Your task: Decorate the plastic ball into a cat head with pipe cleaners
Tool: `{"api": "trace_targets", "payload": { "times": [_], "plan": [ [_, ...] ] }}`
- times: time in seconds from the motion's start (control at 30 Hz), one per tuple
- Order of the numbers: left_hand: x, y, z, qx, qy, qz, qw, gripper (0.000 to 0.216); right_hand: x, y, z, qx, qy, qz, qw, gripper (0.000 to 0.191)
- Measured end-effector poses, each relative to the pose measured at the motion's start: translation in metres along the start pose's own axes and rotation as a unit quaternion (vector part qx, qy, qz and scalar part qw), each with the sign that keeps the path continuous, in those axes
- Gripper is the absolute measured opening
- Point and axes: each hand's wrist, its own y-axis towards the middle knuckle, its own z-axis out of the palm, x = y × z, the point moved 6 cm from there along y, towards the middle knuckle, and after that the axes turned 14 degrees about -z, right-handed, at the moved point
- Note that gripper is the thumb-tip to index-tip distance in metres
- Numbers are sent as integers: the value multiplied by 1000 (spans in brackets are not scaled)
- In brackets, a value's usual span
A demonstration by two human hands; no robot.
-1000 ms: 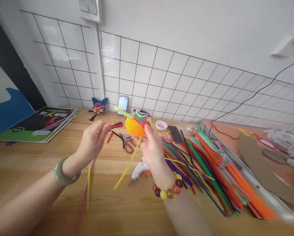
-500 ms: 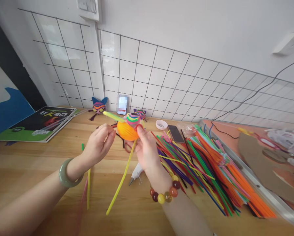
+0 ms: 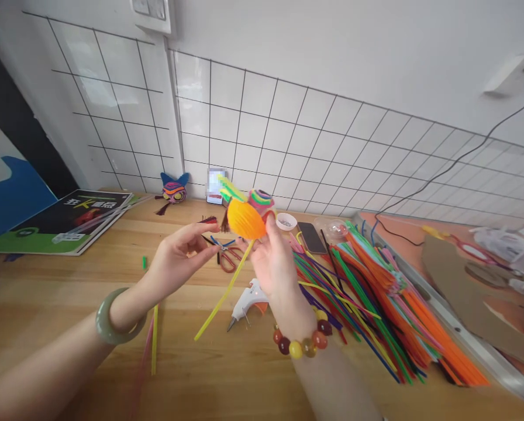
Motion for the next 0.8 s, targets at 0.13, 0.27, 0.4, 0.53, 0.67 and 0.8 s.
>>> {"api": "trace_targets", "payload": {
  "times": [0.13, 0.27, 0.4, 0.53, 0.67, 0.8],
  "plan": [
    [6, -6, 22, 82, -165, -114, 976, 60, -11, -15, 20, 50, -21, -8, 999, 25],
    [8, -1, 26, 113, -219, -127, 961, 45, -20, -27, 27, 68, -35, 0, 997, 25],
    [16, 2, 25, 138, -156, -168, 964, 22, -21, -28, 27, 72, -33, 8, 997, 26],
    [12, 2, 21, 199, -73, -165, 963, 27, -9, -19, 21, 49, -13, 9, 999, 27],
    [4, 7, 7, 209, -12, -117, 971, 34, 9, -7, 9, 17, -15, 8, 1000, 35],
    [7, 20, -24, 89, 142, -101, 981, 35, 27, 2, -2, 7, -30, -21, 999, 35]
  ]
}}
